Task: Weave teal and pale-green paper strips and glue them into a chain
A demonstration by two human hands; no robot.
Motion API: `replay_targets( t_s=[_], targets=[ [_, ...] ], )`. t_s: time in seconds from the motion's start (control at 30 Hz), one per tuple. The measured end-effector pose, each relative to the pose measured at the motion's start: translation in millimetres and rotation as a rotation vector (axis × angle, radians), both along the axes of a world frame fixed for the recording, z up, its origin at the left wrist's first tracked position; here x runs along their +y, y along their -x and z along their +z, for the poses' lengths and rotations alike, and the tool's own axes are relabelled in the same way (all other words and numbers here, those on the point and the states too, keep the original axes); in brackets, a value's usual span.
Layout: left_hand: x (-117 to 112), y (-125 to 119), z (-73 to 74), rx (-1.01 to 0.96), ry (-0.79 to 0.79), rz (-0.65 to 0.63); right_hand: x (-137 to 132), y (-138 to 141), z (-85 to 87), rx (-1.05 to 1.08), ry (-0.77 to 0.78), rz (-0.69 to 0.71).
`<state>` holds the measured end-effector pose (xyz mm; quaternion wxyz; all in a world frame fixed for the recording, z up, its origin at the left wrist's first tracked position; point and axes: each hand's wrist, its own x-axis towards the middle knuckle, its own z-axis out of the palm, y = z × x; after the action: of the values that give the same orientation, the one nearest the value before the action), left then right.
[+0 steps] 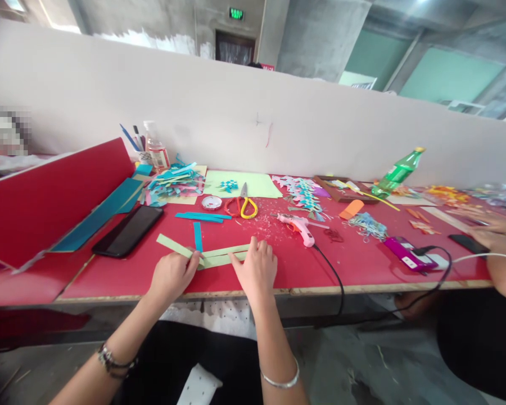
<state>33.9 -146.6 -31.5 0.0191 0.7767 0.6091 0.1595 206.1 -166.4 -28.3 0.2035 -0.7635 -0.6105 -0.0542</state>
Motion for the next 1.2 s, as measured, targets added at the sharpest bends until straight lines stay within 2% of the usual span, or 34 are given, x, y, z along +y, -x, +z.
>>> replay_targets(
  t_s=[0.13, 0.23, 0.43, 0.6, 0.7, 0.83, 1.0, 1.13, 1.2],
  targets=[
    [-0.2, -0.1, 0.4, 0.009, 0.022, 0.004, 3.1, 6.8, 0.4, 0.010, 0.052, -0.033],
    [-1.1, 0.4, 1.9, 0.001, 0.041, -0.003, 4.4, 4.8, 1.5, 0.089, 0.095, 0.024],
    [-0.2, 1.4, 1.5, -0.005, 0.028, -0.016, 6.2, -5.2, 5.2, 0.370, 0.094, 0.187],
    [1.1, 1.4, -0.8, 0.002, 0.013, -0.019, 9.6, -17.2, 8.7, 0.747, -0.018, 0.285],
    [0.7, 1.4, -1.3, 0.005, 0.014, -0.011, 9.9, -22.5, 9.0, 0.833, -0.012, 0.316],
    [0.0, 1.7, -0.4, 0.002, 0.012, -0.014, 11.6, -25.4, 10.5, 0.730, 0.069, 0.337],
    [0.3, 1.8, 0.0, 0.005, 0.006, -0.017, 15.8, -25.7, 20.4, 0.397, 0.090, 0.280],
    [0.2, 1.0, 1.2, 0.008, 0.015, -0.012, 19.5, -26.9, 34.6, 0.328, 0.202, 0.391],
    [-0.1, 0.8, 2.0, 0.008, 0.016, -0.016, 21.8, -27.3, 42.5, 0.338, 0.208, 0.417]
  ],
)
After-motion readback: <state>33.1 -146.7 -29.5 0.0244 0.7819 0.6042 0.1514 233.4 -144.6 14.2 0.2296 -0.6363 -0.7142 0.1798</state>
